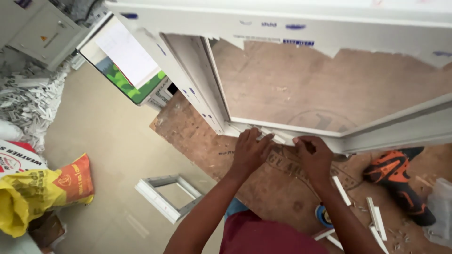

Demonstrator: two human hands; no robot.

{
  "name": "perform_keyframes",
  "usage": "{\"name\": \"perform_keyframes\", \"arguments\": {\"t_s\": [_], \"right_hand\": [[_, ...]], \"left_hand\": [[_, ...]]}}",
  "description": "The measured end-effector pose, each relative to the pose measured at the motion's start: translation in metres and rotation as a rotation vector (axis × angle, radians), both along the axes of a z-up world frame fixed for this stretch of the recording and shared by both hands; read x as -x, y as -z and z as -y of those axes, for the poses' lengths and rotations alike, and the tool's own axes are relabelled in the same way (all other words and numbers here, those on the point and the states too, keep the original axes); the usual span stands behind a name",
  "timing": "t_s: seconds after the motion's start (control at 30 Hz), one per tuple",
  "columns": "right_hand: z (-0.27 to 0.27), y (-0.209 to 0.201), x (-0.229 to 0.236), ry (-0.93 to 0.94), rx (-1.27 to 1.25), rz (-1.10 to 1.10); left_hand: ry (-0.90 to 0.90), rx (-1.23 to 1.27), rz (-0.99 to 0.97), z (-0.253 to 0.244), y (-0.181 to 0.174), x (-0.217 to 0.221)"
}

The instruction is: The person is assembling a white window frame, installing small white components and using an electric screwdriver.

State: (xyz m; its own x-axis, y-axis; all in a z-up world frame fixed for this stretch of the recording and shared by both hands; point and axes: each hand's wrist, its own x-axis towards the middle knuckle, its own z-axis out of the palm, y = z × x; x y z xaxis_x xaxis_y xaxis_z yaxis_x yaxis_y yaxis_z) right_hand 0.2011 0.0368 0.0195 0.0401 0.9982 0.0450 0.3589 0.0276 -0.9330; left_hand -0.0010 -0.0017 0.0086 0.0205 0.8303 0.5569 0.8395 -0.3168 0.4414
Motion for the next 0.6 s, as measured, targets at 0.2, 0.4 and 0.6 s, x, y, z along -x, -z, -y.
{"name": "perform_keyframes", "arguments": {"t_s": [0.2,0.4,0.6], "right_hand": [[-0.007,-0.001,0.01,-0.053,-0.084,0.152],[-0.006,-0.011,0.006,-0.143,-0.098,0.291],[0.023,-0.003,-0.041,-0.142,-0.065,0.29]], "left_hand": [[-0.006,-0.042,0.025,0.002,-0.005,0.0],[0.01,0.006,0.026,0.005,-0.004,-0.002],[0.007,0.047,0.096,0.012,0.004,-0.001]]}}
